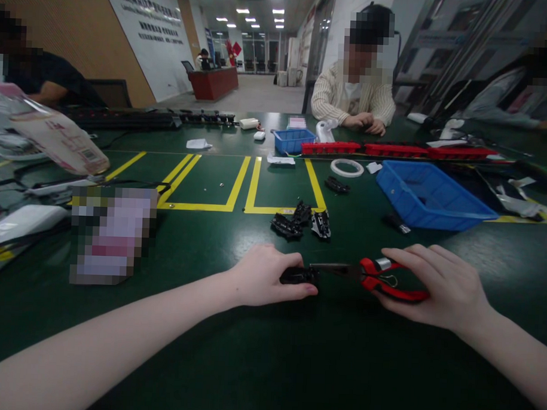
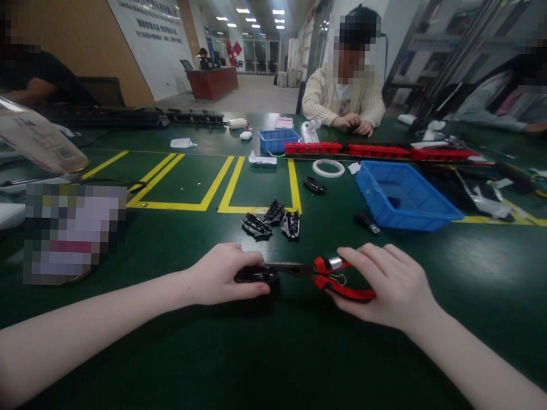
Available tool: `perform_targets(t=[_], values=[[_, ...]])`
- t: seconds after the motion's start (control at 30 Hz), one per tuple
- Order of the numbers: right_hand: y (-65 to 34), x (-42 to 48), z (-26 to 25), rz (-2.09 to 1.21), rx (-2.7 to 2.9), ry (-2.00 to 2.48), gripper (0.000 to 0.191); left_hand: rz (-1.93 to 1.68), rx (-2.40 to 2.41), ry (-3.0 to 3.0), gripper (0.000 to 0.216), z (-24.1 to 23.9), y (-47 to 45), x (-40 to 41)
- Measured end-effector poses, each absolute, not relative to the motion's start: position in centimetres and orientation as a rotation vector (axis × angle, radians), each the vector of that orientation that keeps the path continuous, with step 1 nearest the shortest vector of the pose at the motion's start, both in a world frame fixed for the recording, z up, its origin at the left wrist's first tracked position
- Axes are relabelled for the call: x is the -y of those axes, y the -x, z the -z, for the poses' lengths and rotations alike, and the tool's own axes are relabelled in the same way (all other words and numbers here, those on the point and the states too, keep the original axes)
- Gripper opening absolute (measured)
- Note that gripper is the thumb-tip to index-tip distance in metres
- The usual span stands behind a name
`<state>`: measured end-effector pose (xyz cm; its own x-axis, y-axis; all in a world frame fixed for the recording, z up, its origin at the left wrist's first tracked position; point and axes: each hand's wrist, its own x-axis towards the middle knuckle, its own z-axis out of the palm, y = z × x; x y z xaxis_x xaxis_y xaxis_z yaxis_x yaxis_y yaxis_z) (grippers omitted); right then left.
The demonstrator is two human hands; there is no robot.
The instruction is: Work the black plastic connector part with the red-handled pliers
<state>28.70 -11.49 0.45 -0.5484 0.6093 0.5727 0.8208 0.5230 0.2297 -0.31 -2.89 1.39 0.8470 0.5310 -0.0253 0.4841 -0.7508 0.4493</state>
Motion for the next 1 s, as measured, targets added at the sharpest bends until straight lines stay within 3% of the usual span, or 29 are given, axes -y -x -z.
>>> perform_targets(t=[0.6,0.67,0.8,1.0], values=[[-29.2,10.1,0.5,0.076,2.285,1.649,0.052,-0.216,-0.694,-2.802,0.041,-1.2,0.2,3.4],[-29.4,9.9,0.4,0.009,2.282,1.599,0.047,-0.204,-0.702,-2.783,0.04,-1.1,0.2,3.4],[-29.7,9.9,0.0,0.028,2.235,1.458,0.019,-0.204,-0.719,-2.763,0.038,-0.9,0.3,3.3],[-30.1,9.9,-0.3,-0.024,2.323,1.522,0.021,-0.213,-0.698,-2.727,0.037,-1.1,0.3,3.3]])
